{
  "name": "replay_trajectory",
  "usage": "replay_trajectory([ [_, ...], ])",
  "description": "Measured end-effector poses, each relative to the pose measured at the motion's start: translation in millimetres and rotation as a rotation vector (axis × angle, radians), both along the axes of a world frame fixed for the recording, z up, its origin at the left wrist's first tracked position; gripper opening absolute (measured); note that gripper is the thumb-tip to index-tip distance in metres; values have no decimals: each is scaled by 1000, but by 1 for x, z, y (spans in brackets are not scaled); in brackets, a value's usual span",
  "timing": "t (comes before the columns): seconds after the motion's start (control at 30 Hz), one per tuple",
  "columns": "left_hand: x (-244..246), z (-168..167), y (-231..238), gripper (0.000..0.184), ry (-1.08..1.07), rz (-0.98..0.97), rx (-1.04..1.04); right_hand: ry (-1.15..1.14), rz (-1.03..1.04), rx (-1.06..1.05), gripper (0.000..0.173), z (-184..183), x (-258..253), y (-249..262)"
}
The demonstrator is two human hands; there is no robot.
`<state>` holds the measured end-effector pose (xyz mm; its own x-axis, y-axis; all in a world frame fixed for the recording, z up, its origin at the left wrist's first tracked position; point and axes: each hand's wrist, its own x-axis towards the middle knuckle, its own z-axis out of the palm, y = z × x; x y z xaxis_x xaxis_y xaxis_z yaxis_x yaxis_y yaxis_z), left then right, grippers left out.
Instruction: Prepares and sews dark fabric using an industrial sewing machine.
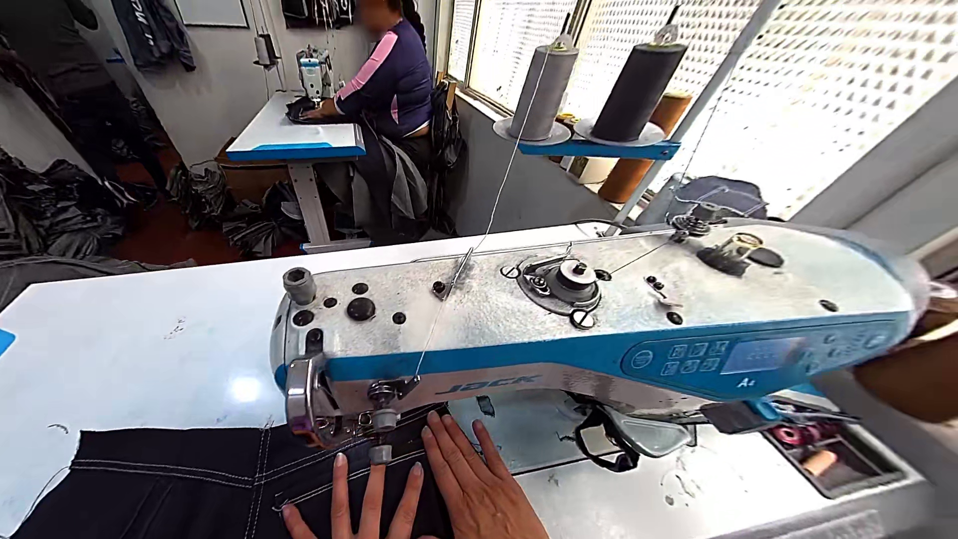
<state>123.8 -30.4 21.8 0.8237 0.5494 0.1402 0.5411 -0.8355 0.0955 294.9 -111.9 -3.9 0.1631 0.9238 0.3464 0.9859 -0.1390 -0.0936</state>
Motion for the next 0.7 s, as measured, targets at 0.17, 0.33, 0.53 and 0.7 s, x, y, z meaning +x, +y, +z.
replay_trajectory([
  [0.17, 2, 0, -2, 110, 33, 37, 5, -10, -18, 14, 113, -3, -2, 3],
  [0.33, 3, 1, -5, 107, 11, 49, -8, 103, 5, -14, 106, 2, 1, 1],
  [0.53, 5, 0, -7, 106, -18, 78, -41, 292, -9, 200, 46, 12, 12, 18],
  [0.7, 5, -1, -7, 107, -4, 92, -53, 184, -83, 339, 26, 8, 12, 31],
])
